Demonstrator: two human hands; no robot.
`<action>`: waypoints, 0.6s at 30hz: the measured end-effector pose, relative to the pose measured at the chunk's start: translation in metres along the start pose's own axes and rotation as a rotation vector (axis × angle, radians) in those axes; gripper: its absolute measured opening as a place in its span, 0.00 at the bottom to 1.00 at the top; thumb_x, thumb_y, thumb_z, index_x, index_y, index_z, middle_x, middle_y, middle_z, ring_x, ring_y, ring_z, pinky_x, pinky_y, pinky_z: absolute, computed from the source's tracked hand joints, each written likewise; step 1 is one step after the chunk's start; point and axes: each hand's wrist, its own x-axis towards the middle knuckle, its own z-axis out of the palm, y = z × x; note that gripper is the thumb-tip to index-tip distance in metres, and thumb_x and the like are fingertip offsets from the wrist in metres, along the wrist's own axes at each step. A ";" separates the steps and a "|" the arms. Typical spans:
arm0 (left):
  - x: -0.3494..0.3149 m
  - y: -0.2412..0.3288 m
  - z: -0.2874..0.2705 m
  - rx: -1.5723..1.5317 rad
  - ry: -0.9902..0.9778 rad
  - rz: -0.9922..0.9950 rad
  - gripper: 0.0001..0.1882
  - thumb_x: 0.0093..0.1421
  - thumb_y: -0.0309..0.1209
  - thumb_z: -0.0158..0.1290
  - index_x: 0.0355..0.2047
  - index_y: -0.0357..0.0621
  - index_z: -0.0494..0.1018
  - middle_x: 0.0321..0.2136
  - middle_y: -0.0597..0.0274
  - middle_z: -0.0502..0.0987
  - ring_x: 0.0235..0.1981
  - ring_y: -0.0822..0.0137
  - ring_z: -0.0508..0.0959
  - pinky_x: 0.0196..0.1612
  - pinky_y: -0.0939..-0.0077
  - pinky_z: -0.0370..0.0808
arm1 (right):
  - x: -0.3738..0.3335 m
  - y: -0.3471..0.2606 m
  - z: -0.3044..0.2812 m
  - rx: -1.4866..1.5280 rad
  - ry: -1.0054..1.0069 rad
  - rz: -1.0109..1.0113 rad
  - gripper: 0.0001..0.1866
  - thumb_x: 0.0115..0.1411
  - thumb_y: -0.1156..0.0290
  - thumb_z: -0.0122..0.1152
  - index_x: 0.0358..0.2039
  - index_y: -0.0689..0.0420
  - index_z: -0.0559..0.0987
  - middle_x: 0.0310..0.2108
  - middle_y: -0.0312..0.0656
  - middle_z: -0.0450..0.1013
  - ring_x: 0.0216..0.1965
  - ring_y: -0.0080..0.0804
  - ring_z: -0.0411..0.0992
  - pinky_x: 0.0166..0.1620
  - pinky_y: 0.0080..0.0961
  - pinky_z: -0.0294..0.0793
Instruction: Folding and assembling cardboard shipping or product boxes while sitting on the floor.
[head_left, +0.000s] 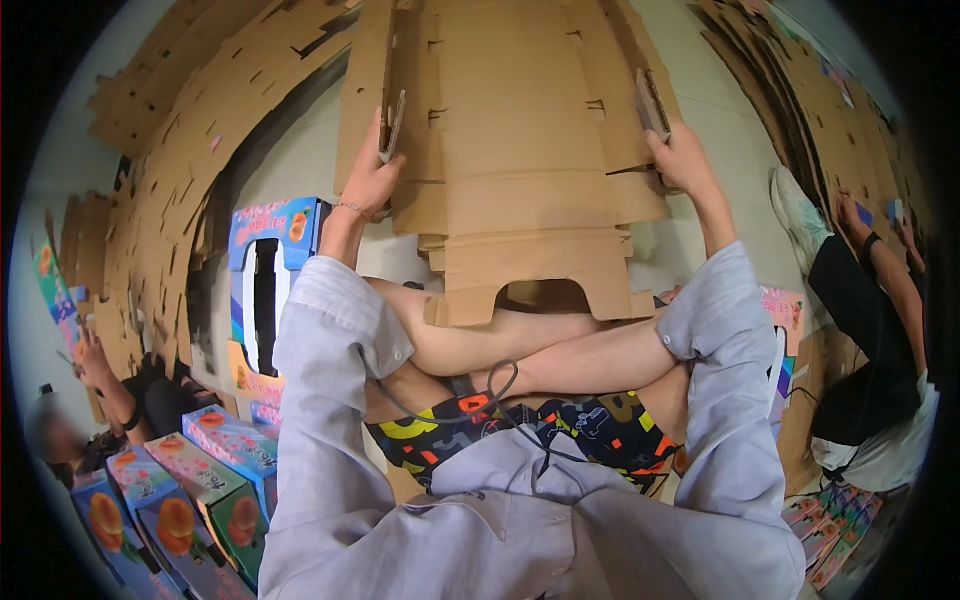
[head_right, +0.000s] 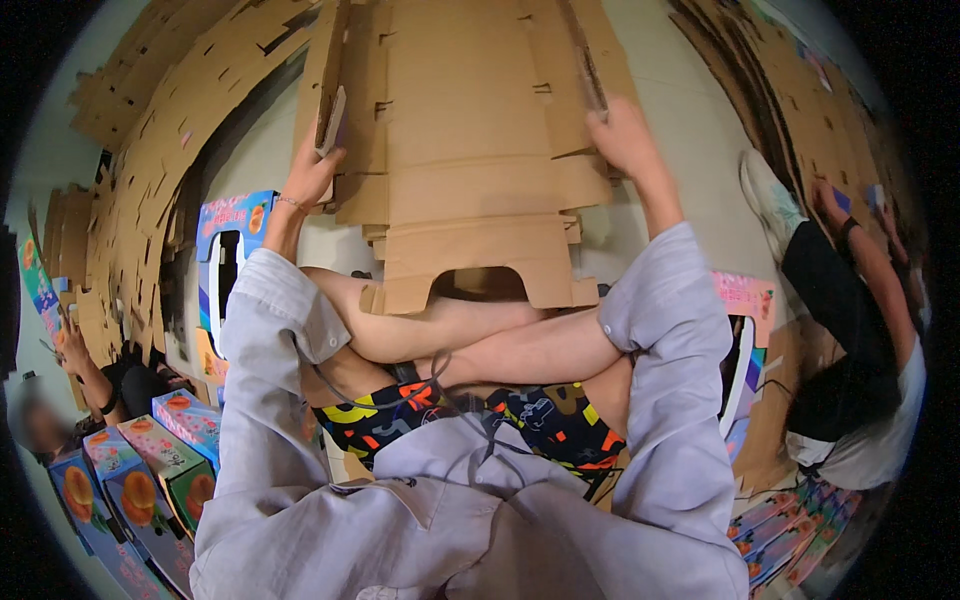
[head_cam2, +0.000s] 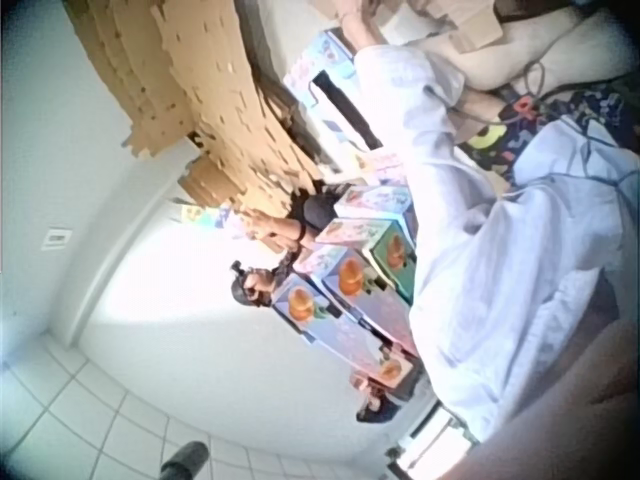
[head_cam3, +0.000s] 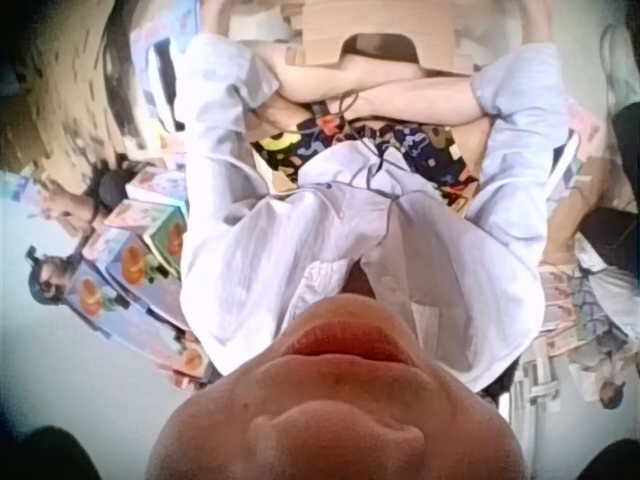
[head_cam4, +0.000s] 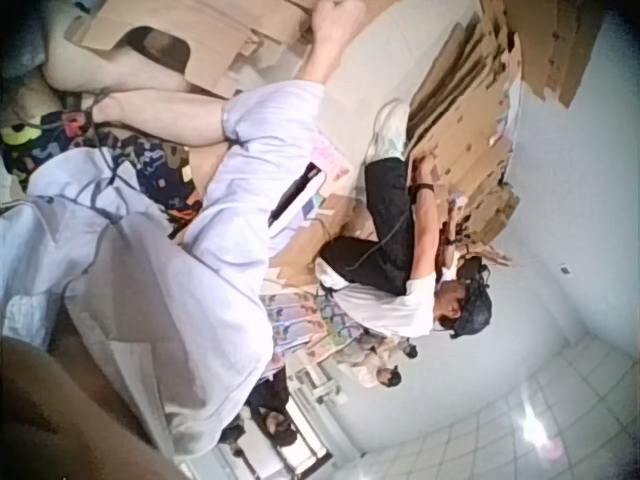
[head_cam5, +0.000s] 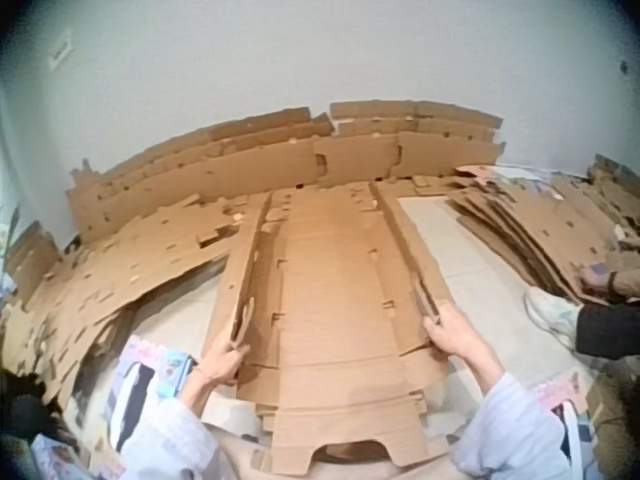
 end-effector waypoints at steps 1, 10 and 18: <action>0.000 0.001 0.000 -0.014 -0.011 -0.012 0.39 0.53 0.20 0.44 0.65 0.39 0.42 0.65 0.51 0.47 0.67 0.60 0.45 0.65 0.73 0.44 | -0.001 -0.003 0.001 -0.097 0.055 -0.011 0.16 0.55 0.67 0.49 0.39 0.65 0.72 0.26 0.51 0.71 0.28 0.45 0.69 0.36 0.35 0.68; 0.001 0.009 0.000 -0.023 -0.061 0.032 0.42 0.50 0.18 0.45 0.65 0.40 0.40 0.65 0.53 0.47 0.67 0.60 0.44 0.65 0.72 0.43 | -0.005 -0.016 -0.004 -0.122 0.010 -0.062 0.19 0.57 0.62 0.54 0.44 0.62 0.72 0.32 0.57 0.72 0.35 0.53 0.70 0.39 0.39 0.68; 0.002 0.003 0.000 -0.021 -0.062 0.059 0.42 0.50 0.18 0.44 0.65 0.39 0.40 0.65 0.53 0.46 0.67 0.60 0.44 0.65 0.72 0.42 | -0.002 0.000 -0.001 -0.146 -0.037 -0.093 0.24 0.58 0.60 0.54 0.51 0.62 0.67 0.38 0.56 0.69 0.40 0.51 0.68 0.44 0.37 0.67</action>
